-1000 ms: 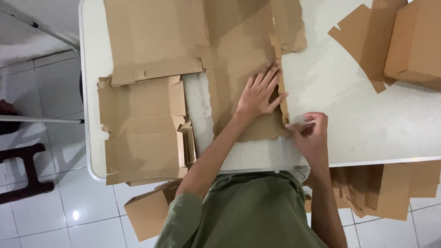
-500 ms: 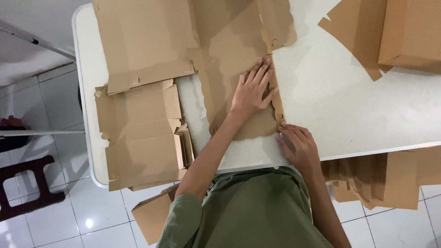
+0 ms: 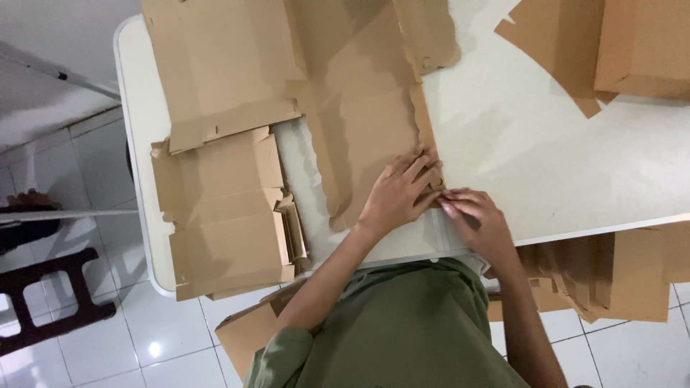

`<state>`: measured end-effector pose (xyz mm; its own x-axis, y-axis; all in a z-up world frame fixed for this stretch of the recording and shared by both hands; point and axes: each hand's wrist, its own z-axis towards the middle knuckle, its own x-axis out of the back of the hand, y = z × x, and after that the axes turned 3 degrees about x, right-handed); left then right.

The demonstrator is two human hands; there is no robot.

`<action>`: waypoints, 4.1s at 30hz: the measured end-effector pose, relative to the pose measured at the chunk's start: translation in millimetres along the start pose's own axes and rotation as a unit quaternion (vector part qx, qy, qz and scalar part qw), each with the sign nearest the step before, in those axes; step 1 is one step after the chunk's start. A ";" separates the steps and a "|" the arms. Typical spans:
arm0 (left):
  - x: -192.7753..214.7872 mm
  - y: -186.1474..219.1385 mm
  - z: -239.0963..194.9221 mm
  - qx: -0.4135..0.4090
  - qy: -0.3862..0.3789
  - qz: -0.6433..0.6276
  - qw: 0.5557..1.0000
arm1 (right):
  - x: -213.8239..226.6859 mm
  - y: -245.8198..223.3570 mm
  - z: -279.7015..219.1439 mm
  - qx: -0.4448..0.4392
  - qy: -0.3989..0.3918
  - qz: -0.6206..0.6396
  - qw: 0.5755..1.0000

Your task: A person is folding a flat cardboard cutout into a box component on a white table.

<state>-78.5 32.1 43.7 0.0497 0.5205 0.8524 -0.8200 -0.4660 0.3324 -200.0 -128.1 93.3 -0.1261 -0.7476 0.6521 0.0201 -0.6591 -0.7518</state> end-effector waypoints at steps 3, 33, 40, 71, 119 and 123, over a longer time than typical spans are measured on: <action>-17.9 -10.2 -6.6 0.004 0.011 -0.031 0.999 | 18.9 -10.7 8.7 -0.014 -0.033 0.062 0.997; 14.1 -11.8 4.1 0.058 -0.046 -0.118 0.990 | -15.2 74.3 144.4 -0.138 -0.071 -0.179 0.972; 24.2 -8.7 6.6 0.064 -0.054 -0.109 0.991 | -13.3 83.2 69.2 -0.155 -0.127 -0.176 0.964; -14.0 3.4 -50.3 0.038 -0.097 0.124 0.987 | -23.2 96.9 99.6 -0.108 -0.349 -0.436 0.822; 105.1 -65.0 -115.2 0.148 -0.040 -0.034 0.988 | 14.9 68.6 46.4 0.188 -0.172 -0.258 0.932; 109.7 -54.4 -105.5 0.148 -0.012 0.015 0.989 | 6.3 74.7 47.0 0.184 -0.146 -0.304 0.923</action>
<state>-88.5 190.1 76.6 0.0440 0.4873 0.8721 -0.6187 -0.6721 0.4068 -152.6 -185.9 45.9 0.0464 -0.1861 0.9814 0.3764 -0.9068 -0.1897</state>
